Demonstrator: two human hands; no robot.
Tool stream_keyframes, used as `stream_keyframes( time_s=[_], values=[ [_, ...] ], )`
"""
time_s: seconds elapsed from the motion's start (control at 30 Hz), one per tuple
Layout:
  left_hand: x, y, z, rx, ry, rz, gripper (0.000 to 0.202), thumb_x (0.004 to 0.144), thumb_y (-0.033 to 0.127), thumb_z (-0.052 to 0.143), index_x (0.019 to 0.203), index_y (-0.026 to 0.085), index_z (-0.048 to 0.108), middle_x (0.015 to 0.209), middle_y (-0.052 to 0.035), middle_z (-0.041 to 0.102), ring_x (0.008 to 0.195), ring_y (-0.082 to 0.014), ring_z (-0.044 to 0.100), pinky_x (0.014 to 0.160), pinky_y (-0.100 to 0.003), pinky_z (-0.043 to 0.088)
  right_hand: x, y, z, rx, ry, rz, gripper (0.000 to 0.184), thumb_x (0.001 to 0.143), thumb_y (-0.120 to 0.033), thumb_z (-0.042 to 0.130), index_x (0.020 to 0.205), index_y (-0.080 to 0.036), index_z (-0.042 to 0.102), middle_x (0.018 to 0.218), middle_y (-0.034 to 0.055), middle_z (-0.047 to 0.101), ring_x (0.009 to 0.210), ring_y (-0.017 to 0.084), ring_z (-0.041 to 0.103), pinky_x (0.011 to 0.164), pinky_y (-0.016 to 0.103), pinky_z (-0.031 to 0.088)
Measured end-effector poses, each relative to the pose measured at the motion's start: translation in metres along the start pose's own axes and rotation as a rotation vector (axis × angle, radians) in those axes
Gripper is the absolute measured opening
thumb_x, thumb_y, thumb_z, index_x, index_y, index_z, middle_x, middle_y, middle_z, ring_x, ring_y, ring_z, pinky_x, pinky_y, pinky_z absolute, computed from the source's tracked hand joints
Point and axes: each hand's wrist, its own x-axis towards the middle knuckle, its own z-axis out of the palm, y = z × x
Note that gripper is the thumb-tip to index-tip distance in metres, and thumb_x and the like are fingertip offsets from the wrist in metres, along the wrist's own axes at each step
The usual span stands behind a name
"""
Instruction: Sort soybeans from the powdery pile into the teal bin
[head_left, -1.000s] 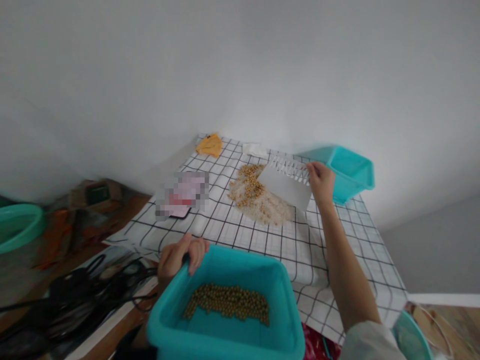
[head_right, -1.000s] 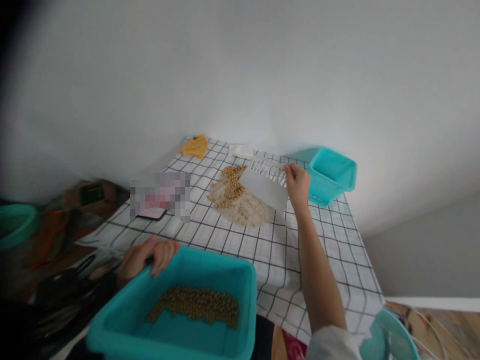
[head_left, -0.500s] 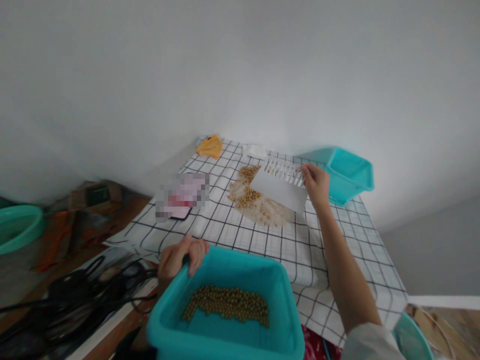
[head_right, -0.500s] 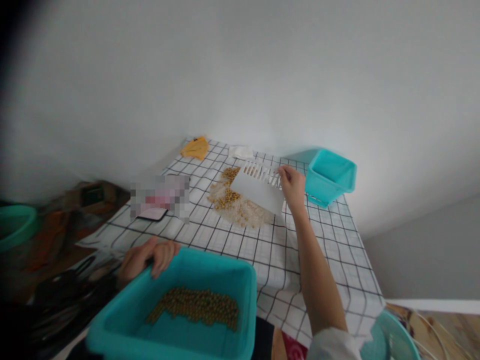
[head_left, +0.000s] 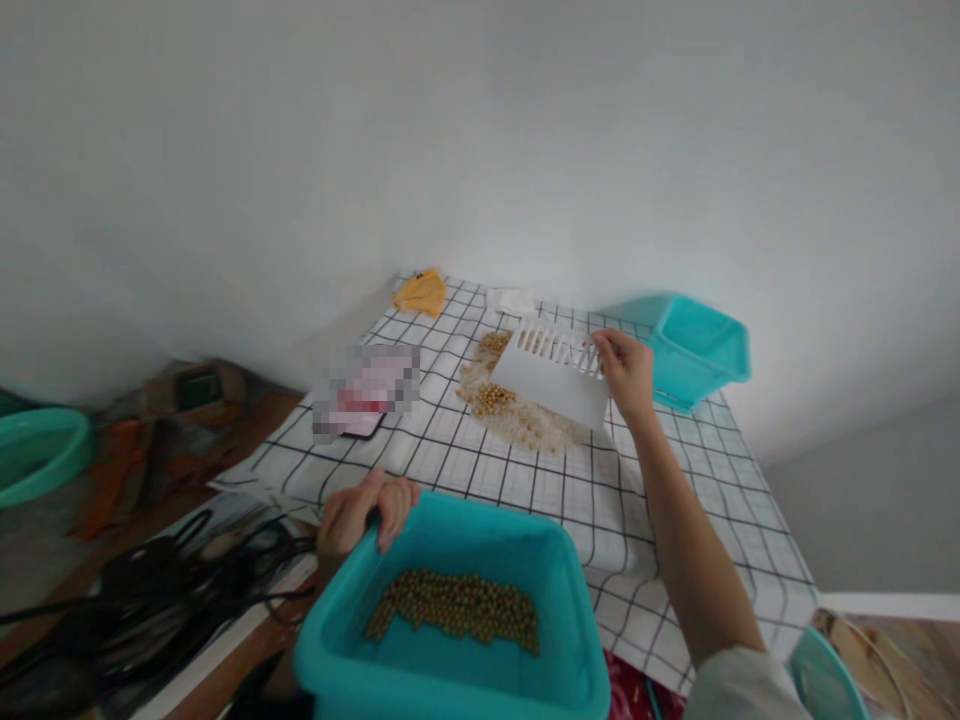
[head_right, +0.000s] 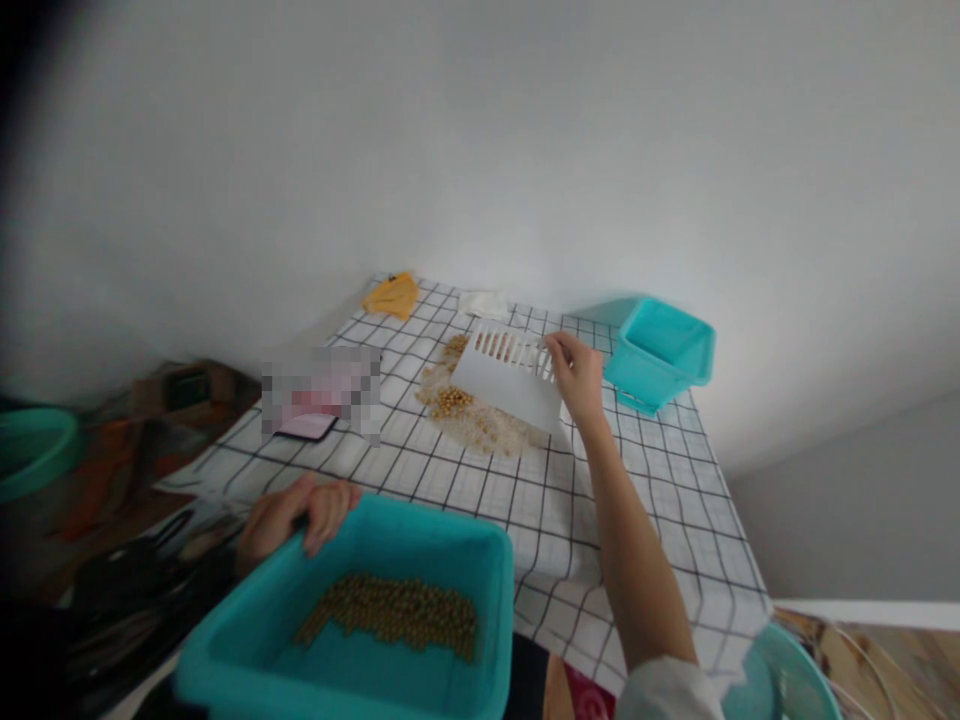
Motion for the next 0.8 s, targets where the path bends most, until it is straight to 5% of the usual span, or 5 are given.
stream_keyframes(
  time_s=[0.33, 0.57, 0.8],
  values=[
    [0.0, -0.001, -0.003, -0.004, 0.0, -0.006, 0.067, 0.102, 0.031, 0.034, 0.038, 0.022, 0.051, 0.034, 0.0014, 0.041, 0.041, -0.0152, 0.038, 0.067, -0.036, 0.034, -0.002, -0.007, 0.001, 0.044, -0.01, -0.024, 0.036, 0.093, -0.047, 0.049, 0.078, -0.019, 0.066, 0.055, -0.0017, 0.052, 0.05, 0.014, 0.048, 0.054, 0.028, 0.034],
    [0.003, -0.003, -0.022, 0.054, -0.204, -0.028, 0.063, 0.102, 0.038, 0.036, 0.045, 0.022, 0.058, 0.039, 0.0, 0.05, 0.046, -0.0172, 0.045, 0.072, -0.038, 0.037, -0.007, -0.015, 0.007, -0.02, -0.009, -0.117, 0.039, 0.096, -0.049, 0.046, 0.082, -0.019, 0.067, 0.061, 0.0002, 0.059, 0.054, 0.015, 0.052, 0.056, 0.027, 0.037],
    [0.005, -0.003, -0.019, 0.063, -0.174, -0.036, 0.062, 0.1, 0.039, 0.042, 0.041, 0.023, 0.056, 0.036, 0.0007, 0.048, 0.043, -0.0167, 0.045, 0.072, -0.038, 0.038, -0.01, -0.022, 0.007, -0.028, 0.029, -0.15, 0.041, 0.097, -0.05, 0.044, 0.086, -0.02, 0.069, 0.063, 0.0011, 0.063, 0.053, 0.015, 0.054, 0.056, 0.027, 0.039]
  ],
)
